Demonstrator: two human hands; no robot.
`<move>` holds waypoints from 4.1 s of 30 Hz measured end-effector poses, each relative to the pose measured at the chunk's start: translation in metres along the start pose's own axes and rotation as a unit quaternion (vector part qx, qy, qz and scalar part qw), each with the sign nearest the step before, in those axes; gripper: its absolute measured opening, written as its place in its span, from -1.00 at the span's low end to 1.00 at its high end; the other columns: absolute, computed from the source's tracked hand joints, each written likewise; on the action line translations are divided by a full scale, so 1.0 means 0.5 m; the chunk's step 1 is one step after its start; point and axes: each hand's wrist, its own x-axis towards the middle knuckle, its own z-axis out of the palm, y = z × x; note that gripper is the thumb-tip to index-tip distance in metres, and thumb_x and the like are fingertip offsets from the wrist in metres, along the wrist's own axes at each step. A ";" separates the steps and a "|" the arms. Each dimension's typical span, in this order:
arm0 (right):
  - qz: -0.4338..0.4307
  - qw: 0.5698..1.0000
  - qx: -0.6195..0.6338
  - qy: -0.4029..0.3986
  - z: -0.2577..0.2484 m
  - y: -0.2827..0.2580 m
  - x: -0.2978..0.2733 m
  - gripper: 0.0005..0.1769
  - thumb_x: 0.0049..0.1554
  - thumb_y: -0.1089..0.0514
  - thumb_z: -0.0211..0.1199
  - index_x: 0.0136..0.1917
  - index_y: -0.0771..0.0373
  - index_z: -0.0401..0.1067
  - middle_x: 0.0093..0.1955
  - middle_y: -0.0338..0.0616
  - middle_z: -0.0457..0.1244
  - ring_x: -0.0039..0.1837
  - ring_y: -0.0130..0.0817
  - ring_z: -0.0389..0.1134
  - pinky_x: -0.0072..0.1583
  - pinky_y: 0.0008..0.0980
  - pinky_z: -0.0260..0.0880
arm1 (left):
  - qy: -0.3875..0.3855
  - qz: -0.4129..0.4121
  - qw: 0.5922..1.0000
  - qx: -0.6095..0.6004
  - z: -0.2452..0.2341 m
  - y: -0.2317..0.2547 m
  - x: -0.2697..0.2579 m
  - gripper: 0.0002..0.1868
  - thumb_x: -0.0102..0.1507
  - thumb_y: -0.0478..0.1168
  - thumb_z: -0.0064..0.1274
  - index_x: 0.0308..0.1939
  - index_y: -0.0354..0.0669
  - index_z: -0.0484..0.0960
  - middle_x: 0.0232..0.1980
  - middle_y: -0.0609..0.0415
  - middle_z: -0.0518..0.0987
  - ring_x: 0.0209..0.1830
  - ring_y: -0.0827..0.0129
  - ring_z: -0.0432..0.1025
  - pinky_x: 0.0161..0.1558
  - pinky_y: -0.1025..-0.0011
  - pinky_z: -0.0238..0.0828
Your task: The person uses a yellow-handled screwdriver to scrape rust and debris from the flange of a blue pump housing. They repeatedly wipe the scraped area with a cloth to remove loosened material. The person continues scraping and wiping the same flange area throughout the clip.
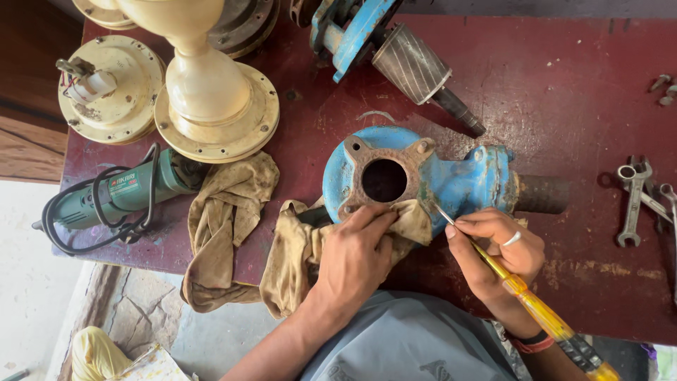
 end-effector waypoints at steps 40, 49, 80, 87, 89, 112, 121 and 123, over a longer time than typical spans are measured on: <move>0.033 0.999 0.027 -0.003 0.006 -0.002 -0.010 -0.89 0.12 0.45 0.35 -0.12 0.40 0.43 -0.11 -0.03 0.39 -0.20 -0.57 0.36 -0.21 -0.63 0.29 | -0.117 0.071 0.980 0.145 -0.053 0.033 -0.001 -0.81 0.27 -0.24 0.08 -0.29 -0.36 0.62 -0.24 -0.15 0.50 -0.43 0.07 0.52 -0.46 0.20 0.46; 0.008 1.000 0.019 -0.008 0.006 -0.009 -0.002 -0.89 0.13 0.42 0.36 -0.11 0.39 0.44 -0.11 -0.06 0.39 -0.15 -0.55 0.39 -0.15 -0.60 0.35 | -0.194 0.096 0.964 0.151 -0.022 0.011 -0.025 -0.92 0.23 -0.35 0.05 -0.36 -0.30 0.59 -0.26 -0.09 0.52 -0.42 0.13 0.53 -0.40 0.24 0.49; 0.054 0.998 0.020 0.000 0.009 -0.008 -0.010 -0.92 0.16 0.36 0.38 -0.08 0.39 0.49 -0.12 -0.12 0.40 -0.20 -0.63 0.34 -0.18 -0.64 0.27 | -0.176 -0.171 0.954 0.171 -0.082 -0.102 0.158 -0.36 0.25 0.27 0.12 -0.41 -0.34 0.68 -0.50 -0.26 0.59 -0.47 -0.04 0.57 -0.27 0.06 0.52; 0.051 0.998 0.037 -0.002 0.009 -0.003 -0.012 -0.92 0.15 0.40 0.36 -0.08 0.42 0.47 -0.10 -0.07 0.39 -0.17 -0.60 0.36 -0.18 -0.64 0.31 | -0.217 -0.076 0.968 0.100 -0.109 -0.114 0.169 -0.53 0.27 0.07 0.13 -0.39 -0.34 0.70 -0.56 -0.20 0.56 -0.57 0.04 0.53 -0.34 0.14 0.48; 0.046 0.997 0.061 -0.004 0.007 0.000 -0.012 -0.92 0.15 0.42 0.34 -0.08 0.43 0.46 -0.07 -0.04 0.39 -0.13 -0.58 0.38 -0.15 -0.63 0.35 | -0.271 -0.096 0.958 -0.004 -0.153 -0.138 0.153 -0.63 0.24 -0.01 0.17 -0.35 -0.32 0.73 -0.58 -0.08 0.57 -0.57 0.19 0.48 -0.44 0.21 0.41; 0.047 0.998 -0.028 -0.007 0.011 -0.011 0.000 -0.90 0.14 0.38 0.39 -0.10 0.41 0.47 -0.15 -0.05 0.39 -0.28 -0.65 0.29 -0.28 -0.65 0.18 | 0.032 -0.171 0.961 0.215 -0.342 -0.158 0.055 -0.07 -0.11 -0.17 0.51 0.34 -0.12 0.48 0.34 -0.17 0.42 0.36 0.01 0.30 0.31 0.07 0.27; 0.039 0.999 0.015 0.000 0.016 0.001 -0.006 -0.89 0.13 0.40 0.38 -0.10 0.42 0.45 -0.07 0.00 0.39 -0.12 -0.58 0.40 -0.17 -0.62 0.38 | -0.242 -0.176 0.878 0.373 -0.279 -0.218 -0.002 0.43 -0.35 -0.34 0.56 0.57 -0.04 0.11 0.64 -0.25 -0.04 0.65 -0.12 -0.22 0.48 -0.07 -0.24; 0.044 0.999 0.001 0.000 0.017 0.000 -0.006 -0.89 0.12 0.40 0.39 -0.12 0.42 0.45 -0.08 0.00 0.40 -0.18 -0.59 0.38 -0.22 -0.63 0.34 | -0.242 -0.182 0.874 0.380 -0.277 -0.239 -0.018 0.38 -0.30 -0.44 0.47 0.57 -0.01 0.12 0.65 -0.22 -0.03 0.65 -0.07 -0.19 0.49 0.01 -0.19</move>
